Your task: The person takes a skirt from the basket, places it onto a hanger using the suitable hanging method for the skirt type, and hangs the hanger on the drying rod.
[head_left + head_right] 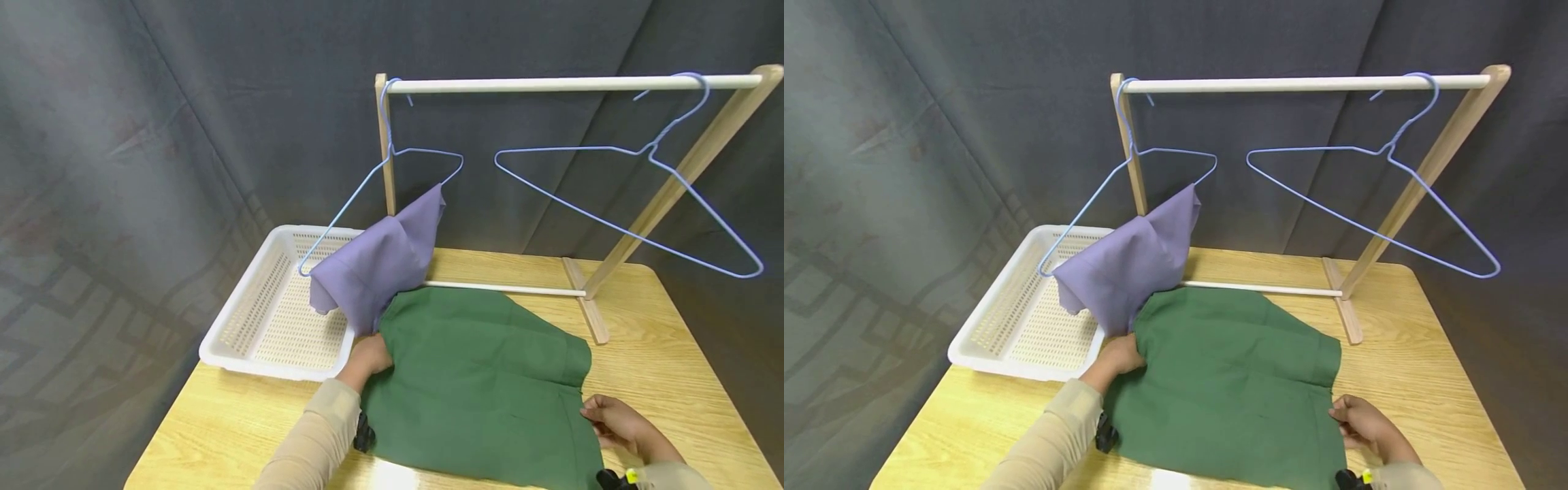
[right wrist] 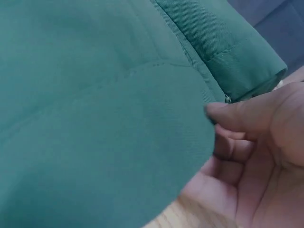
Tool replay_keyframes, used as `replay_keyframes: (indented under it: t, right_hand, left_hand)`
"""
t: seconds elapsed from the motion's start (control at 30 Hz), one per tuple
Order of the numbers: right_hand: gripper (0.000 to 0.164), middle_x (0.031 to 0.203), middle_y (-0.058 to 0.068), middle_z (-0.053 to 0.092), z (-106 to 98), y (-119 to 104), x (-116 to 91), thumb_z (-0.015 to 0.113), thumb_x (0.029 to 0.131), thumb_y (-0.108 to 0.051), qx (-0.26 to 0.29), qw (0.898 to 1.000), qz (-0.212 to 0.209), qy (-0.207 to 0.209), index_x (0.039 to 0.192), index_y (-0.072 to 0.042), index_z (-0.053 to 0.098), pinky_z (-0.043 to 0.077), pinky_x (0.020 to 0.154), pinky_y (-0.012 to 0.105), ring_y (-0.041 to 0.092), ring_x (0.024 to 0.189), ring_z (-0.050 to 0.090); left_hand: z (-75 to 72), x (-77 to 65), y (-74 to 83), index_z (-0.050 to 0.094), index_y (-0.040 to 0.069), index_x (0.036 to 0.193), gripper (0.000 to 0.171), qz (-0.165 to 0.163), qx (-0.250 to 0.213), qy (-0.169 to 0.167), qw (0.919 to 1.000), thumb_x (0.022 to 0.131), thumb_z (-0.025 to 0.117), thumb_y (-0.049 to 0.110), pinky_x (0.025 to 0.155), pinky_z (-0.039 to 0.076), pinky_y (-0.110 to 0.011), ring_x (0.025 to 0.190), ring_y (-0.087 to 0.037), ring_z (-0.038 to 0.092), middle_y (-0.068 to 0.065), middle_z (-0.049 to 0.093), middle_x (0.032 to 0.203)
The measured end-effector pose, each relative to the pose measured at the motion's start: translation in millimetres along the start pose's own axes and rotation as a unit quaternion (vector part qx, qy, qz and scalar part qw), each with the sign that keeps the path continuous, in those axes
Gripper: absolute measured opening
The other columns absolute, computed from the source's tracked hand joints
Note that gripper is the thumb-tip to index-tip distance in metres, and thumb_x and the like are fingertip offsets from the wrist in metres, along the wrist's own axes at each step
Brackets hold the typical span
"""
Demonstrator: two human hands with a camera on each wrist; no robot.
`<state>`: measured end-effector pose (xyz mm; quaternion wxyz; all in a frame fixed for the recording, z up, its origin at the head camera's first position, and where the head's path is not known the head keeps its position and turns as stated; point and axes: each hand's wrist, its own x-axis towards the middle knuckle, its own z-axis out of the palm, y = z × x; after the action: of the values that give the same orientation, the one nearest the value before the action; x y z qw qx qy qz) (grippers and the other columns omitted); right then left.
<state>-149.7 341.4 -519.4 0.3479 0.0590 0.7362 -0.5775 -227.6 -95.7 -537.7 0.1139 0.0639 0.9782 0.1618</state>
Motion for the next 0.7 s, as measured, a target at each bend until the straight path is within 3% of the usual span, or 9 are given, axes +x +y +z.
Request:
replay_keyframes:
  t: [0.07, 0.17, 0.37, 0.43, 0.57, 0.7]
  right_hand:
    - [0.013, 0.07, 0.004, 0.048, -1, -3, 3, 0.037, 0.09, -0.008, -0.016, 0.998, 0.004, 0.053, 0.088, 0.003, 0.044, 0.047, 0.059, 0.03, 0.013, 0.062, 0.05]
    - [0.017, 0.074, 0.006, 0.048, 0, -10, 8, 0.034, 0.09, -0.008, -0.034, 0.993, 0.001, 0.115, 0.091, 0.007, 0.041, 0.046, 0.059, 0.029, 0.014, 0.063, 0.05]
    - [0.026, 0.082, 0.014, 0.049, 0, -19, 15, 0.036, 0.091, -0.012, -0.074, 0.978, -0.043, 0.189, 0.096, 0.013, 0.035, 0.047, 0.065, 0.034, 0.016, 0.071, 0.053]
    - [0.032, 0.083, 0.015, 0.05, -6, -15, 20, 0.037, 0.091, -0.015, -0.083, 0.973, -0.063, 0.208, 0.099, 0.016, 0.036, 0.047, 0.068, 0.036, 0.016, 0.074, 0.053]
    - [0.043, 0.088, 0.011, 0.052, -26, 9, 39, 0.036, 0.092, -0.027, -0.11, 0.956, -0.099, 0.252, 0.106, 0.013, 0.039, 0.048, 0.066, 0.03, 0.003, 0.073, 0.051]
    - [0.054, 0.101, 0.019, 0.051, -49, 32, 56, 0.031, 0.091, -0.039, -0.131, 0.941, -0.114, 0.289, 0.113, 0.009, 0.038, 0.048, 0.067, 0.031, -0.006, 0.072, 0.049]
  left_hand:
    - [-25.9, -15.2, 19.9, 0.053, -0.006, 0.1, 0.041, -0.025, -0.023, 0.017, 0.9993, 0.069, 0.059, 0.02, 0.069, 0.044, -0.037, 0.079, -0.029, 0.055, -0.017, 0.056, 0.091]
    - [-35.3, -24.4, 33.9, 0.046, -0.008, 0.108, 0.047, -0.041, -0.039, 0.037, 0.9977, 0.072, 0.06, 0.019, 0.07, 0.043, -0.039, 0.084, -0.033, 0.052, -0.02, 0.049, 0.097]
    - [-29.5, -20.2, 47.1, 0.046, -0.003, 0.112, 0.051, 0.005, -0.026, 0.07, 0.9972, 0.071, 0.065, 0.021, 0.081, 0.035, -0.047, 0.107, -0.035, 0.039, -0.021, 0.041, 0.116]
    - [-26.6, -16.1, 49.2, 0.047, -0.001, 0.114, 0.051, 0.017, -0.02, 0.061, 0.9978, 0.072, 0.064, 0.022, 0.085, 0.032, -0.047, 0.112, -0.033, 0.036, -0.019, 0.04, 0.121]
    - [-23.3, -11.0, 52.3, 0.045, 0.0, 0.118, 0.052, 0.039, -0.04, 0.025, 0.9981, 0.074, 0.063, 0.022, 0.088, 0.031, -0.047, 0.112, -0.031, 0.037, -0.017, 0.043, 0.12]
    - [-20.0, -10.0, 55.0, 0.046, 0.0, 0.118, 0.052, 0.059, -0.056, 0.012, 0.9966, 0.074, 0.063, 0.021, 0.087, 0.032, -0.047, 0.11, -0.031, 0.04, -0.017, 0.046, 0.117]
